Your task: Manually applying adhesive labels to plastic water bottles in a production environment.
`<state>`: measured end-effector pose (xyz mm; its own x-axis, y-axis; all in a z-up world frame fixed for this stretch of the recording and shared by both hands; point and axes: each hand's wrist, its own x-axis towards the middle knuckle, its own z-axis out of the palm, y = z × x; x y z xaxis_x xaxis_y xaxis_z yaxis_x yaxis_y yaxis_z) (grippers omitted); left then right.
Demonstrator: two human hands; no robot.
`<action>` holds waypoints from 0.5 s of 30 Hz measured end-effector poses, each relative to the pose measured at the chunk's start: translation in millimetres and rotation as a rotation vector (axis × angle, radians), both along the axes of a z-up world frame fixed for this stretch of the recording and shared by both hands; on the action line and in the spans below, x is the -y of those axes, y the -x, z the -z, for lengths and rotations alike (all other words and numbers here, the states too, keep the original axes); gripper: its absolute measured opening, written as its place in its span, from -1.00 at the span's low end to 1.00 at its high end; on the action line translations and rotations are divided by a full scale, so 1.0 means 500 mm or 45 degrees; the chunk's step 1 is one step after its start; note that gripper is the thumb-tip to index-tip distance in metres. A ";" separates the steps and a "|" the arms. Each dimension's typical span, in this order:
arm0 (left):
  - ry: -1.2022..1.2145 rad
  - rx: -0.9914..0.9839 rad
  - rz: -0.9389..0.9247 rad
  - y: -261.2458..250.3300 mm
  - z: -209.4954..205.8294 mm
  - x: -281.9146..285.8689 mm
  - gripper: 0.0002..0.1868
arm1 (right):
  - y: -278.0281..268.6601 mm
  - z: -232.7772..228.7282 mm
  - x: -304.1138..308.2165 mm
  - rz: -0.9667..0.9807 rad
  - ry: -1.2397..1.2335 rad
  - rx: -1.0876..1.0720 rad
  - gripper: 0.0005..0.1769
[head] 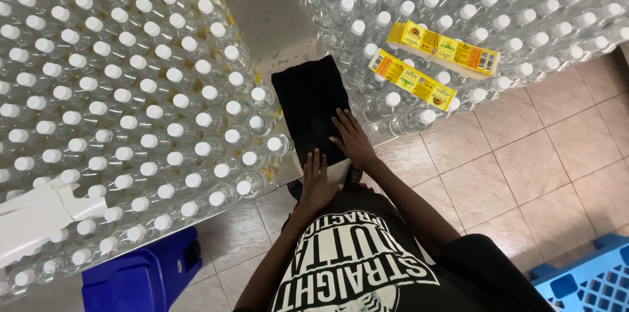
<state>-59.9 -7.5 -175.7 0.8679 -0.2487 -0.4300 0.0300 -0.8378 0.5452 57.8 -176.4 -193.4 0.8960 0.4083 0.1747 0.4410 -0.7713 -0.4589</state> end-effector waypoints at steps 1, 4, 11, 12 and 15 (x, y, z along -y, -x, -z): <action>0.029 -0.017 -0.007 0.001 -0.002 0.002 0.19 | 0.000 0.020 0.005 -0.021 0.062 0.102 -0.32; 0.078 -0.015 0.033 0.006 -0.001 0.007 0.22 | -0.007 0.035 0.020 -0.023 0.133 0.188 -0.34; 0.112 0.018 0.046 -0.005 0.028 0.034 0.24 | -0.013 -0.005 0.041 -0.057 0.222 0.231 -0.36; 0.111 0.030 0.051 -0.002 0.033 0.034 0.22 | -0.011 -0.014 0.040 -0.058 0.192 0.181 -0.35; 0.136 0.031 0.048 0.014 0.029 0.027 0.18 | -0.002 -0.046 0.032 -0.051 0.081 0.160 -0.38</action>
